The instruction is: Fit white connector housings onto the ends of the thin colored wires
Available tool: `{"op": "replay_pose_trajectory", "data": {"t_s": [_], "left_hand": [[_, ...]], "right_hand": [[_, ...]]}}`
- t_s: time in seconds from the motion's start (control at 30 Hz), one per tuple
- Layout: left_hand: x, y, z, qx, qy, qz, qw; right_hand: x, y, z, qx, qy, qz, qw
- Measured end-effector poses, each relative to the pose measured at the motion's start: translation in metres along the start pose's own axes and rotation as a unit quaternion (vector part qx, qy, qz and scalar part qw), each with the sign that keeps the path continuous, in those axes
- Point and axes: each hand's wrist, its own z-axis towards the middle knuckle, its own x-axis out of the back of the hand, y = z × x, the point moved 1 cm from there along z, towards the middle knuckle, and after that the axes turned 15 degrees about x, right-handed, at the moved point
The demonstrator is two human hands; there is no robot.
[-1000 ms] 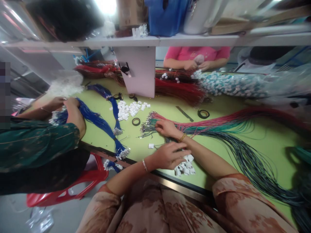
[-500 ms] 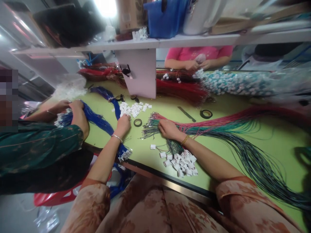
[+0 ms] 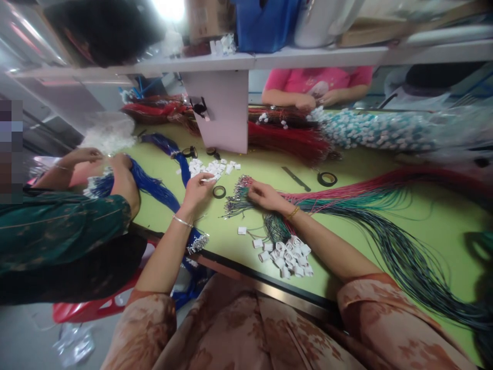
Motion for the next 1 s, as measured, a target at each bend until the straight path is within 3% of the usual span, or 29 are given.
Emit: {"op": "replay_pose_trajectory", "data": {"t_s": [0.1,0.23,0.37,0.47,0.6,0.77,0.87,1.0], "left_hand": [[-0.012,0.001,-0.004,0.036,-0.09,-0.109,0.989],[-0.036,-0.01,-0.01,0.076,-0.135,-0.231,0.961],[-0.06,-0.025,-0.017,0.149,-0.166,-0.291,0.931],[-0.073,-0.031,-0.019,0.168,-0.19,-0.322,0.912],[-0.078,-0.035,-0.02,0.17,-0.219,-0.37,0.887],[-0.076,-0.038,-0.021,0.184,-0.22,-0.395,0.873],[-0.075,-0.041,-0.022,0.183,-0.225,-0.385,0.876],[-0.076,-0.045,-0.022,0.179,-0.23,-0.367,0.883]], "right_hand": [[0.005,-0.001,0.003,-0.02,0.042,0.054,0.997],[0.005,-0.004,0.006,-0.053,0.083,0.144,0.985],[0.004,-0.007,0.006,-0.04,0.098,0.182,0.978],[0.003,-0.009,0.004,-0.026,0.119,0.213,0.969],[0.003,-0.009,0.003,-0.036,0.146,0.287,0.946],[0.004,-0.002,0.003,-0.102,0.142,0.377,0.909],[0.005,-0.002,0.004,-0.096,0.156,0.352,0.918],[0.005,-0.007,0.004,-0.074,0.156,0.254,0.952]]}}
